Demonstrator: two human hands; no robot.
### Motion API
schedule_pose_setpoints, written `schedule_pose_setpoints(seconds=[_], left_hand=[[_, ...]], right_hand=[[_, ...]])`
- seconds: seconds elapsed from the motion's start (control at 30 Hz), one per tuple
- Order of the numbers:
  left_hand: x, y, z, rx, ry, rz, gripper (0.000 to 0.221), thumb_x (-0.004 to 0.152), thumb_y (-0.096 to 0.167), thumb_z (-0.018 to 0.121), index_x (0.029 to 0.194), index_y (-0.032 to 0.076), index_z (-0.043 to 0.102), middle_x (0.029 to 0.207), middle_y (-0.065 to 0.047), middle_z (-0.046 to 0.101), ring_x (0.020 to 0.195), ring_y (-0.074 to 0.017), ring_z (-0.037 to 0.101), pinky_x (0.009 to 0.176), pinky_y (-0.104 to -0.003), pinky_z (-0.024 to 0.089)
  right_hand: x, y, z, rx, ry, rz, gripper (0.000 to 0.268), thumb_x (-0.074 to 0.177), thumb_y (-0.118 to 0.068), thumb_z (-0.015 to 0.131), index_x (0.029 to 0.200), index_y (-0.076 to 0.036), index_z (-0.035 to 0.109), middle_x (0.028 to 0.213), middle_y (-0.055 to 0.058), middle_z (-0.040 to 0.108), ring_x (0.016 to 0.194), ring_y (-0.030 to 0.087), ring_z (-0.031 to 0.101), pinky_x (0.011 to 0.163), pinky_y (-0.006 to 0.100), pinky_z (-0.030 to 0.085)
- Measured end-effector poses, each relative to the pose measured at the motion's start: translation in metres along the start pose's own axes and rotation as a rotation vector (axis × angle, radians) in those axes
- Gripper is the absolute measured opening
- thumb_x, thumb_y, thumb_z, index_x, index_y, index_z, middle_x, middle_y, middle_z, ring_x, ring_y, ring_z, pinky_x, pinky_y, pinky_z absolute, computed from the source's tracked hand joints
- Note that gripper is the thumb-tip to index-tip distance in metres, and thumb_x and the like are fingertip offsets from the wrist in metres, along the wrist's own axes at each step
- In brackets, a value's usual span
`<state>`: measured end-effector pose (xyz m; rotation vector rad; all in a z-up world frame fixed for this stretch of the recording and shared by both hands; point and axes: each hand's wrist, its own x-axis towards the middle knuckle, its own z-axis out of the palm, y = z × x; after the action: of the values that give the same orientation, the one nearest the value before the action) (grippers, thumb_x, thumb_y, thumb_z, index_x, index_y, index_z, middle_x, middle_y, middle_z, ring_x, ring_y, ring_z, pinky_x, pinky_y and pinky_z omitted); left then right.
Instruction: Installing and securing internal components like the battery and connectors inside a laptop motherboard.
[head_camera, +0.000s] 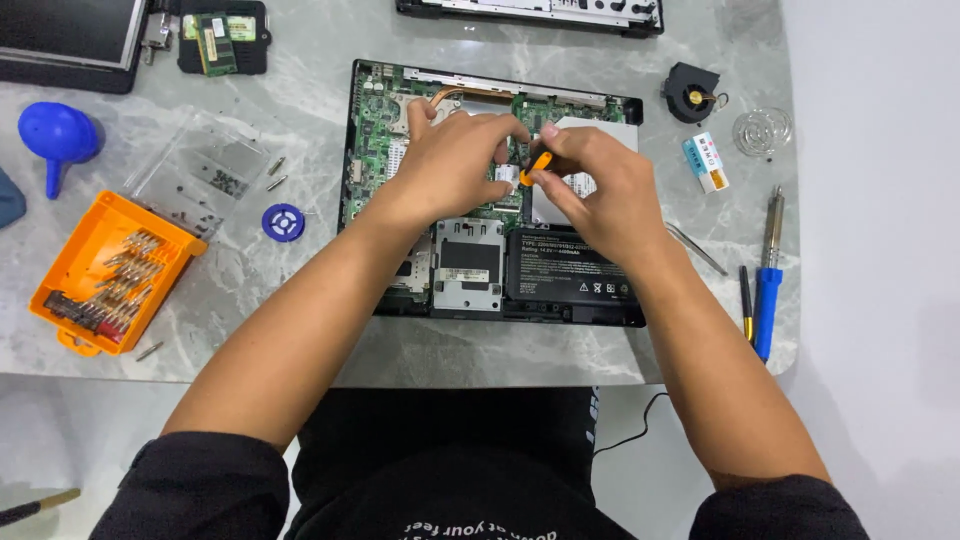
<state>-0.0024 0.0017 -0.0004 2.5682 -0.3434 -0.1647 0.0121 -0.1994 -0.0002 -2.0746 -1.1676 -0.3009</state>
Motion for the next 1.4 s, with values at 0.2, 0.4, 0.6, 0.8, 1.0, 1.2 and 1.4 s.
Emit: schedule_pose_setpoints(seconds=[0.2, 0.4, 0.6, 0.8, 1.0, 1.2, 1.4], left_hand=[[-0.001, 0.002, -0.001, 0.010, 0.009, -0.006, 0.054, 0.076, 0.026, 0.077, 0.124, 0.021, 0.052, 0.106, 0.004, 0.062, 0.103, -0.0198, 0.058, 0.094, -0.050, 0.018], [-0.006, 0.001, 0.001, 0.046, 0.075, 0.004, 0.043, 0.077, 0.029, 0.075, 0.115, 0.023, 0.056, 0.106, 0.004, 0.063, 0.097, -0.0214, 0.060, 0.092, -0.051, 0.020], [-0.028, -0.007, 0.002, -0.066, 0.206, 0.121, 0.050, 0.082, 0.019, 0.069, 0.127, 0.006, 0.051, 0.112, -0.011, 0.060, 0.103, -0.0304, 0.060, 0.095, -0.058, 0.020], [-0.089, -0.010, -0.022, -0.171, 0.357, 0.152, 0.040, 0.085, 0.011, 0.071, 0.121, 0.010, 0.054, 0.112, -0.006, 0.056, 0.109, -0.0278, 0.058, 0.097, -0.059, 0.020], [-0.177, -0.047, -0.019, -0.203, 0.605, 0.133, 0.025, 0.089, 0.017, 0.068, 0.112, 0.020, 0.061, 0.108, 0.004, 0.064, 0.107, -0.0160, 0.061, 0.094, -0.038, 0.024], [-0.258, -0.075, -0.018, -0.078, 0.859, 0.022, 0.014, 0.088, 0.004, 0.067, 0.101, 0.010, 0.067, 0.104, -0.006, 0.067, 0.097, -0.0191, 0.064, 0.090, -0.036, 0.034], [-0.287, -0.099, -0.046, 0.059, 0.973, -0.252, 0.011, 0.094, 0.009, 0.064, 0.104, 0.005, 0.065, 0.105, -0.010, 0.066, 0.103, -0.0266, 0.063, 0.093, -0.038, 0.037]], right_hand=[[0.001, 0.008, -0.003, -0.058, 0.062, -0.050, 0.033, 0.088, -0.002, 0.078, 0.112, 0.004, 0.056, 0.102, 0.016, 0.063, 0.077, 0.024, 0.065, 0.072, 0.031, 0.056], [0.007, -0.002, -0.004, 0.027, -0.071, -0.094, 0.037, 0.093, 0.006, 0.067, 0.126, -0.001, 0.052, 0.116, 0.018, 0.064, 0.096, 0.026, 0.067, 0.082, 0.032, 0.059], [0.005, -0.010, 0.002, 0.120, -0.095, 0.137, 0.043, 0.091, 0.008, 0.059, 0.129, 0.004, 0.042, 0.103, 0.025, 0.066, 0.087, 0.042, 0.067, 0.073, 0.050, 0.054], [0.001, -0.013, 0.013, 0.090, -0.110, 0.107, 0.040, 0.095, 0.006, 0.051, 0.129, 0.001, 0.031, 0.104, 0.023, 0.065, 0.079, 0.042, 0.067, 0.069, 0.051, 0.054], [0.000, -0.010, 0.024, 0.006, -0.084, 0.041, 0.052, 0.089, 0.009, 0.059, 0.128, 0.000, 0.027, 0.098, 0.019, 0.067, 0.070, 0.039, 0.067, 0.061, 0.046, 0.053], [-0.004, -0.009, 0.020, 0.318, -0.003, 0.048, 0.069, 0.090, 0.022, 0.053, 0.133, -0.016, 0.015, 0.117, 0.031, 0.042, 0.102, 0.035, 0.054, 0.077, 0.040, 0.054], [0.000, -0.043, 0.020, 0.392, 0.210, 0.318, 0.061, 0.104, 0.024, 0.042, 0.139, -0.017, 0.013, 0.119, 0.036, 0.046, 0.085, 0.036, 0.051, 0.075, 0.041, 0.050]])
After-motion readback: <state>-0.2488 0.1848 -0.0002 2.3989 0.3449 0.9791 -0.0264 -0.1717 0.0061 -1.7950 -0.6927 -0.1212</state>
